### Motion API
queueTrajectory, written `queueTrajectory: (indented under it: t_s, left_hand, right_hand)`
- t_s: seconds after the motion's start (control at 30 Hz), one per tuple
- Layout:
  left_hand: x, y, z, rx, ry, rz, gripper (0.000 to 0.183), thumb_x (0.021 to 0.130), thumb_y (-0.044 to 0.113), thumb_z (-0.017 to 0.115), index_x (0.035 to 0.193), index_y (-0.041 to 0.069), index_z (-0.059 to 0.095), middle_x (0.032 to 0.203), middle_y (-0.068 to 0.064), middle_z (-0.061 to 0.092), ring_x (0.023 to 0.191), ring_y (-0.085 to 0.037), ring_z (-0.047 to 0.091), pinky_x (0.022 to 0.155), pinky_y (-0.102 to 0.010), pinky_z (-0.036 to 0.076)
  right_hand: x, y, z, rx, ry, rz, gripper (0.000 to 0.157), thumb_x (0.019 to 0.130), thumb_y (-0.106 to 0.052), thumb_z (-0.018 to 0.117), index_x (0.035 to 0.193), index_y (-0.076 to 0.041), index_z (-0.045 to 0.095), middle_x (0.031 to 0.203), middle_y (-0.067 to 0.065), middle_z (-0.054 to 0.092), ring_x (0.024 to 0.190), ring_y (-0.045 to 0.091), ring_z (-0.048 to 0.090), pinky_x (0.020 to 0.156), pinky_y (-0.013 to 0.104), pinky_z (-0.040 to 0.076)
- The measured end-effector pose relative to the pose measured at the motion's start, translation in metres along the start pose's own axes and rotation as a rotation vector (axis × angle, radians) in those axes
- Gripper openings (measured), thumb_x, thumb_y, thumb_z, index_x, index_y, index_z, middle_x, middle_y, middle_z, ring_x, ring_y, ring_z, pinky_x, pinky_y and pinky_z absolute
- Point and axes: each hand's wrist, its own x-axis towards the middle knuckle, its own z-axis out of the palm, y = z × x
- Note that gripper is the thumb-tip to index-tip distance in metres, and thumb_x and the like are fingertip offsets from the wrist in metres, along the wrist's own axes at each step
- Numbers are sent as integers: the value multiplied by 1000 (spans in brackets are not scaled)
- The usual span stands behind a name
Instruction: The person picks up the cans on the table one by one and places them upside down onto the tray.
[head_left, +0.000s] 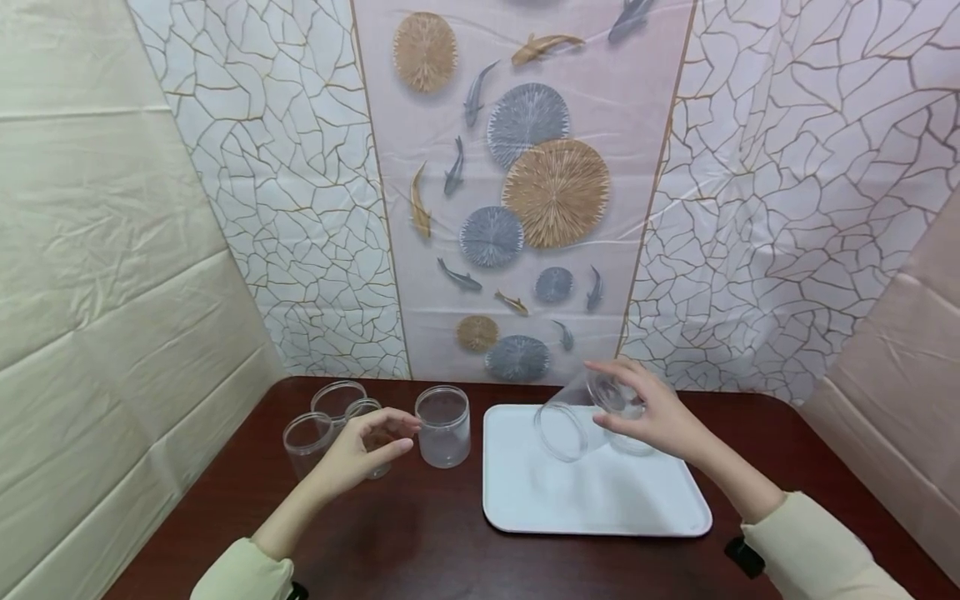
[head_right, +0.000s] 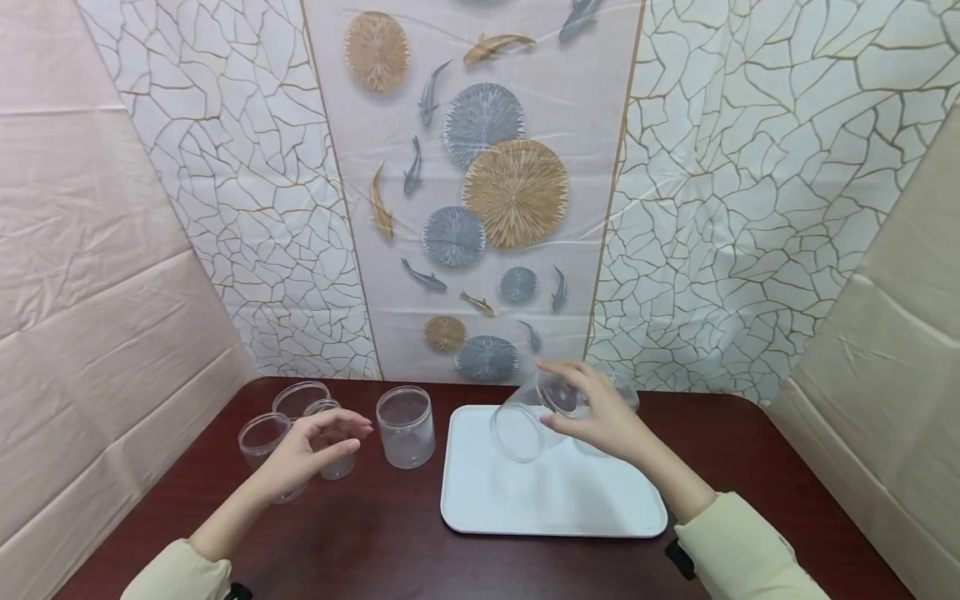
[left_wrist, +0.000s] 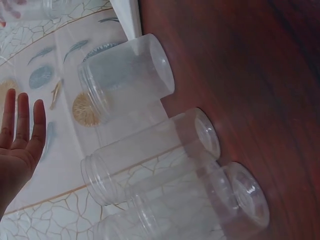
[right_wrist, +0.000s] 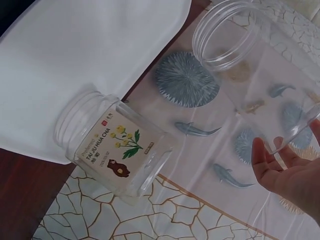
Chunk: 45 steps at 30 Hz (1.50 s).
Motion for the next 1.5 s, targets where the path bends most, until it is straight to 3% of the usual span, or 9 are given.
queueTrajectory:
  t_s: [0.37,0.6,0.83,1.03,1.37,1.5]
  left_hand:
    - [-7,-8,-4,-4,-18,-4,22,83,10,59,102,0,58,95,-9,64,83,-6,59,72,-26,49]
    - [-12,-11,-6,-41,-30,-24,20,83,8,59,102,3,58,97,-15,64,78,-12,61,61,-30,52]
    - [-19,-33,-5,-25,-27,2,21,82,8,59,103,8,59,99,-9,64,85,-9,61,68,-28,52]
    - [-24,-45,-6,0,-24,21,21,83,6,59,104,10,58,100,-8,64,88,-5,60,71,-28,51]
    - [-36,-45,-12,16,0,35,22,82,6,59,103,12,59,101,-6,64,90,-13,61,70,-26,51]
    - [-39,-44,-14,19,6,13,21,83,10,59,104,11,59,101,-5,64,91,-9,61,72,-26,50]
  right_hand:
    - [-6,9,-1,-84,-1,-24,58,74,-27,70,126,-22,47,122,4,46,111,25,42,82,51,39]
    - [-10,13,0,-155,0,-10,59,70,-26,72,125,-23,49,120,5,47,109,28,42,82,51,37]
    - [-15,23,-3,-180,-29,31,59,71,-30,71,125,-25,48,122,9,46,110,32,40,82,54,36]
    - [-17,33,-6,-165,-37,29,55,73,-29,70,123,-19,50,122,12,48,109,33,44,81,53,38]
    - [-23,40,-12,-166,-59,66,54,75,-29,68,125,-20,48,124,17,46,111,38,42,81,59,36]
    - [-27,42,-13,-188,-68,90,54,75,-31,68,124,-19,49,123,17,46,108,38,42,79,57,36]
